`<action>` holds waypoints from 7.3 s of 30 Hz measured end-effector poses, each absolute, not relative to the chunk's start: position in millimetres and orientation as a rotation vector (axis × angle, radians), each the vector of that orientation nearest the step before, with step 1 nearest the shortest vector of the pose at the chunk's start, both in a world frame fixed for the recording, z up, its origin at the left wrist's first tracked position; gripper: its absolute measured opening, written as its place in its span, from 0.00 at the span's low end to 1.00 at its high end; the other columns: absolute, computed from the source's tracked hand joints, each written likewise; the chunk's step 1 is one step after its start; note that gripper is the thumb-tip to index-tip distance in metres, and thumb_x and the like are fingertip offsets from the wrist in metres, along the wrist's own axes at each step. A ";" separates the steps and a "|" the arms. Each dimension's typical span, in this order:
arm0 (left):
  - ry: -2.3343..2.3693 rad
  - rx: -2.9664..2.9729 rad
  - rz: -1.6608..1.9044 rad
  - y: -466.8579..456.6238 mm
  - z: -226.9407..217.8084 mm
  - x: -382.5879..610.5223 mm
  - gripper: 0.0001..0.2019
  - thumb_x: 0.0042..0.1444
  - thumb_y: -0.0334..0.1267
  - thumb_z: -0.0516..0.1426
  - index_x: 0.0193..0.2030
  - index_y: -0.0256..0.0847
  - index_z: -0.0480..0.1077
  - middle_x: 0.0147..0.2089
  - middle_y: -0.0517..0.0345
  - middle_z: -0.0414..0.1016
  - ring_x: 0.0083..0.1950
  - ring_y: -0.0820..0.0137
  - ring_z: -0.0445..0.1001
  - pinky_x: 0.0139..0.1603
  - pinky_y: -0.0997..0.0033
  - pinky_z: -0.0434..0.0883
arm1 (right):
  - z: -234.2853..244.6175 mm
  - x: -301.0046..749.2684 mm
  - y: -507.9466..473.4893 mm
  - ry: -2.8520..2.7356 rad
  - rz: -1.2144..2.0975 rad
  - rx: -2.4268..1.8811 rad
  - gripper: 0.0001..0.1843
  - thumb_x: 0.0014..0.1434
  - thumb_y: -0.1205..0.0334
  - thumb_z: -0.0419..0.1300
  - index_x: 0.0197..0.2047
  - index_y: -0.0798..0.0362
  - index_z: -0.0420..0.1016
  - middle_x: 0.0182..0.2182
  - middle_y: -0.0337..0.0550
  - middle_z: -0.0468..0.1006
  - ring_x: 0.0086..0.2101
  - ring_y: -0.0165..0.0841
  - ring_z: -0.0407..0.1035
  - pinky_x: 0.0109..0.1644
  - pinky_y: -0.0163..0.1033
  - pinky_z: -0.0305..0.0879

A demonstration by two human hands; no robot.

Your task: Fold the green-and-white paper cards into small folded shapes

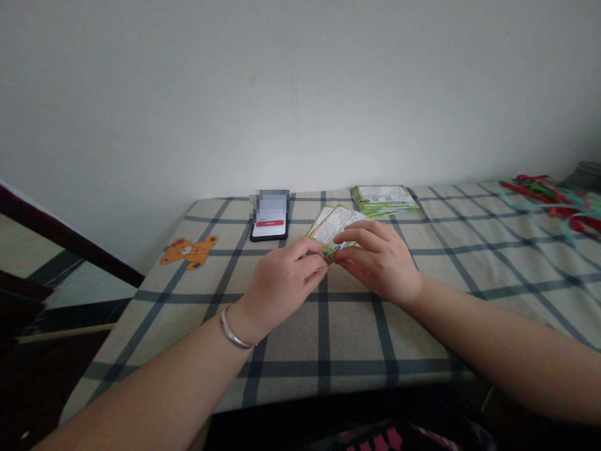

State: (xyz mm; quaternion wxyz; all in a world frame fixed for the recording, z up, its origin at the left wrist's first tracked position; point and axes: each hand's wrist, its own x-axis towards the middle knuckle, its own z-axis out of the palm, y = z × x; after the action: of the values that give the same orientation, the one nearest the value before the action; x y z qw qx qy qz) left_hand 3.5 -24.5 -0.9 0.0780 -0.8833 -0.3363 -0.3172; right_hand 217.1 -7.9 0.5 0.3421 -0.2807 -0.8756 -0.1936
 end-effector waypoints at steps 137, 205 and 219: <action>-1.703 -3.005 -0.894 -13.1 -5.2 -0.3 0.09 0.59 0.43 0.56 0.38 0.40 0.71 0.30 0.60 0.75 0.30 0.71 0.73 0.30 0.72 0.63 | -9.1 212.5 -3.3 -2.449 -0.006 -0.748 0.18 0.61 0.55 0.60 0.51 0.55 0.76 0.44 0.48 0.79 0.45 0.39 0.70 0.50 0.46 0.68; -1.630 -2.890 -1.114 -27.5 5.3 3.3 0.06 0.63 0.35 0.53 0.46 0.43 0.62 0.33 0.62 0.80 0.35 0.69 0.80 0.32 0.73 0.69 | -8.9 214.9 -3.6 -2.149 0.065 -0.955 0.01 0.59 0.64 0.61 0.34 0.51 0.72 0.30 0.40 0.76 0.32 0.31 0.69 0.35 0.36 0.63; -1.802 -3.062 -1.490 -26.9 1.1 6.1 0.04 0.64 0.39 0.52 0.43 0.43 0.60 0.31 0.61 0.78 0.26 0.74 0.77 0.28 0.75 0.72 | -5.2 215.1 -4.5 -2.106 -0.041 -0.792 0.04 0.61 0.61 0.61 0.38 0.49 0.78 0.33 0.42 0.79 0.36 0.34 0.71 0.41 0.41 0.67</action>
State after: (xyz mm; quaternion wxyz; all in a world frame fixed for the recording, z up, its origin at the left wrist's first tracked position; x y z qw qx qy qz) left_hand 6.1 -26.9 1.1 -0.3484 -0.7449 -0.4385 -0.3626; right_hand 215.1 -4.5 -5.2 0.4309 -0.3177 -0.8445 -0.0165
